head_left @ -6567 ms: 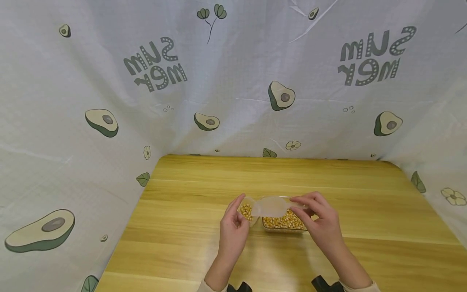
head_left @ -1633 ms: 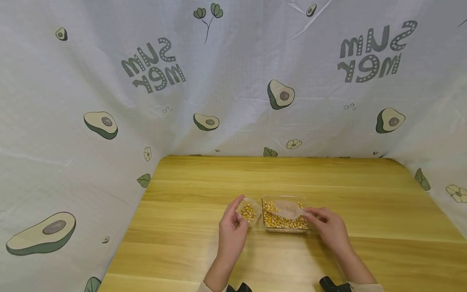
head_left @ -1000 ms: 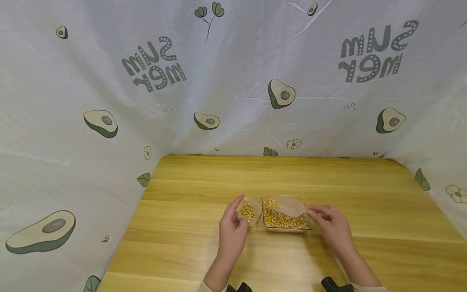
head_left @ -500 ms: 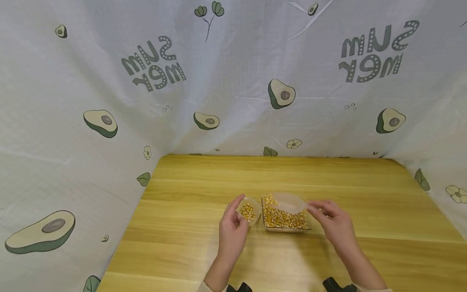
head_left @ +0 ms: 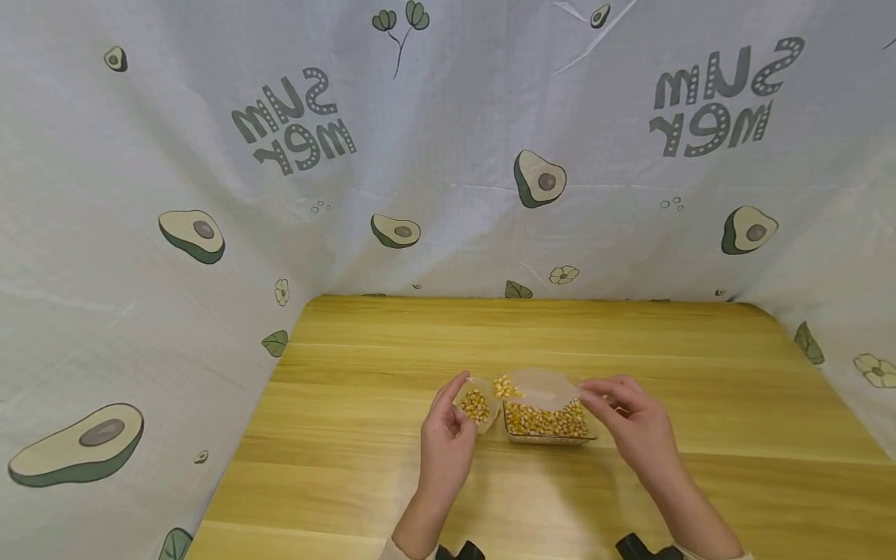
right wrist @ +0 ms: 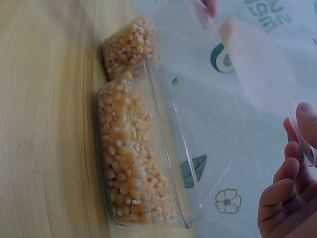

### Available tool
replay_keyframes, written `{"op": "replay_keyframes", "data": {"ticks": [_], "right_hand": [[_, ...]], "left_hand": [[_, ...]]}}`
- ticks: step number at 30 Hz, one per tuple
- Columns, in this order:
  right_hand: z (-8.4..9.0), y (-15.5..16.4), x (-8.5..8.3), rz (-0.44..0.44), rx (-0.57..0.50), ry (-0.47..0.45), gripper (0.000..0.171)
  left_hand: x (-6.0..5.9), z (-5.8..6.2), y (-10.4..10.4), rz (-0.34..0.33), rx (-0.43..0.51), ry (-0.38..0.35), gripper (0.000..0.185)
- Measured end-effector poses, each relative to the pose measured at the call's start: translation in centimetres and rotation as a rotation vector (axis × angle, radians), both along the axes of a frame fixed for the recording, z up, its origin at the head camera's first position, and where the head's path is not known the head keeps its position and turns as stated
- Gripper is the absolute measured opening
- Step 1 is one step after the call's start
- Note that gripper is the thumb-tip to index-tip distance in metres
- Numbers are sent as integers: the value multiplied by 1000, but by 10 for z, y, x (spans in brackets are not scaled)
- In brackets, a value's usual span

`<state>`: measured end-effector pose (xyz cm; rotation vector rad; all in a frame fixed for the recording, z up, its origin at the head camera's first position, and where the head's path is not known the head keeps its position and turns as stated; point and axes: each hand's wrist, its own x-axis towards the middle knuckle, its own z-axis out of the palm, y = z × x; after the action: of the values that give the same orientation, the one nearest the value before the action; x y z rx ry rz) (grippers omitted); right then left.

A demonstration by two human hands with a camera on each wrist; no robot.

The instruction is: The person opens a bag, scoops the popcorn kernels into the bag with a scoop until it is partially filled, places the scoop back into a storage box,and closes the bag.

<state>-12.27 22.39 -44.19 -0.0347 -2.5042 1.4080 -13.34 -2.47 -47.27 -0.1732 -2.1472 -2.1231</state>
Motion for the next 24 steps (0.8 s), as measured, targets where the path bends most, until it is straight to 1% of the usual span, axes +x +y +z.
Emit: {"op": "replay_keyframes", "data": {"ticks": [8, 13, 17, 24], "right_hand": [[0, -8, 0, 25, 41, 75, 13], [-1, -12, -1, 35, 65, 94, 13], [1, -16, -2, 45, 66, 129, 14], [5, -22, -3, 69, 42, 198, 22]], "left_hand": [[0, 1, 0, 0, -6, -3, 66], [-1, -1, 0, 2, -5, 3, 67], [-1, -1, 1, 3, 2, -3, 67], [0, 0, 1, 5, -2, 2, 68]]}}
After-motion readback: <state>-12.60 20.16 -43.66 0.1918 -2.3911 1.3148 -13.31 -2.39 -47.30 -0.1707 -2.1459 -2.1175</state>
